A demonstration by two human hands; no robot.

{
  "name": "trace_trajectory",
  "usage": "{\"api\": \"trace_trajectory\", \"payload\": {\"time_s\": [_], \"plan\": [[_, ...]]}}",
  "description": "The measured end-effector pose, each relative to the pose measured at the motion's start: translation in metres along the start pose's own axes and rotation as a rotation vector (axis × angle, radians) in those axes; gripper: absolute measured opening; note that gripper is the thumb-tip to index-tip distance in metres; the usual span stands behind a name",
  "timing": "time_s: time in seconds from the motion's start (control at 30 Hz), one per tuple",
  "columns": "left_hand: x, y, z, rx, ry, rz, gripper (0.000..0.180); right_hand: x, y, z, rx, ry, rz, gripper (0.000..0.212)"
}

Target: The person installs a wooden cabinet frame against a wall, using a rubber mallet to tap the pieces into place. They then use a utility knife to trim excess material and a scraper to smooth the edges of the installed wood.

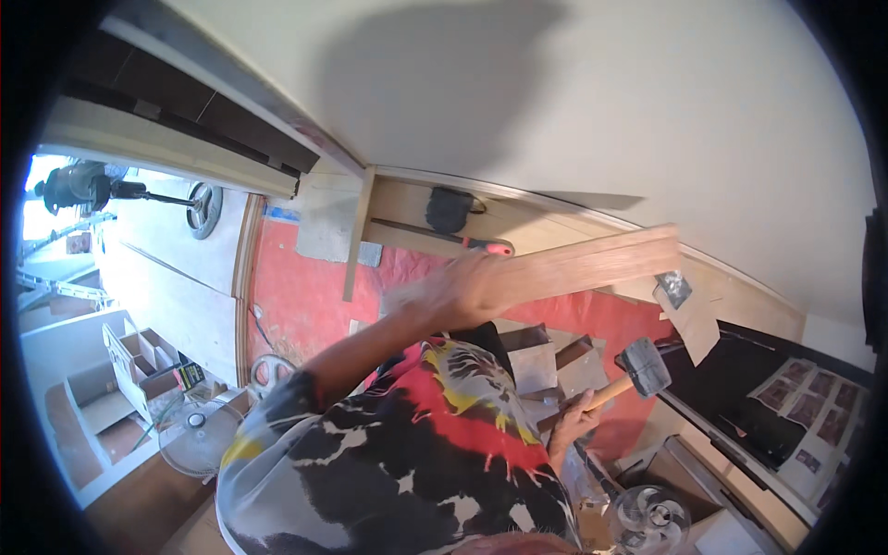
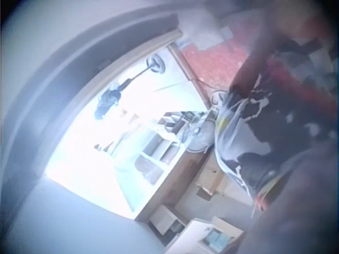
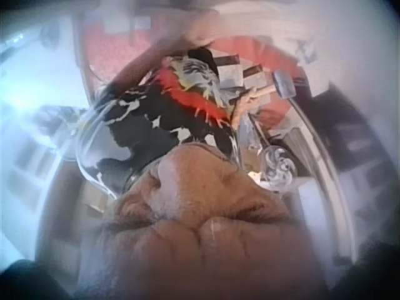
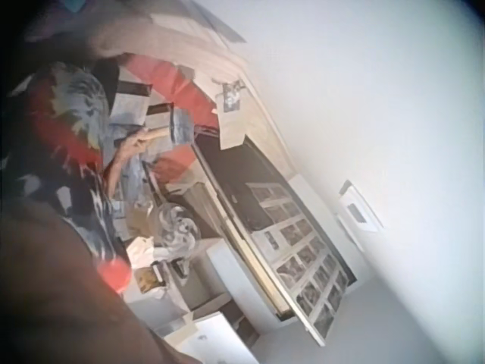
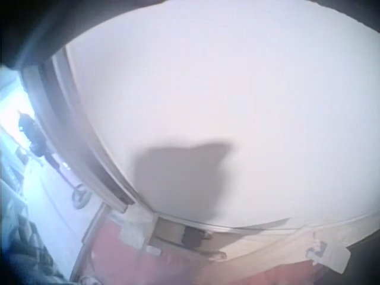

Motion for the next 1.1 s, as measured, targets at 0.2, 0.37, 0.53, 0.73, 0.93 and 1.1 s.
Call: {"api": "trace_trajectory", "payload": {"time_s": [0.2,0.37,0.53,0.73,0.93,1.1], "plan": [[0.002,-0.126,-0.126,0.021,-0.640,0.248,0.077,-0.055,0.056,-0.011,-0.301,-0.263,-0.123,0.024],[-0.010,-0.141,-0.190,0.244,-0.855,0.464,0.070,-0.065,0.141,-0.013,-0.689,-0.475,-0.213,0.022],[-0.035,-0.121,-0.196,0.290,-0.918,0.518,0.068,-0.101,0.215,-0.013,-1.000,-0.539,-0.221,0.023],[-0.032,-0.124,-0.180,0.447,-0.978,0.566,0.064,-0.126,0.253,0.002,-1.263,-0.591,-0.260,0.023],[-0.036,-0.117,-0.175,0.416,-0.873,0.694,0.060,-0.111,0.265,0.019,-1.331,-0.578,-0.304,0.036],[-0.039,-0.112,-0.172,0.417,-0.854,0.690,0.061,-0.120,0.278,0.011,-1.314,-0.643,-0.356,0.035]]}}
Point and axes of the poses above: each hand's wrist, its own z-axis towards the middle knuckle, its own y-axis out of the palm, x = y × z, the point moved 3 cm from there along z, towards the middle knuckle, and after that the axes turned 9 degrees about x, right-handed, at the moved point
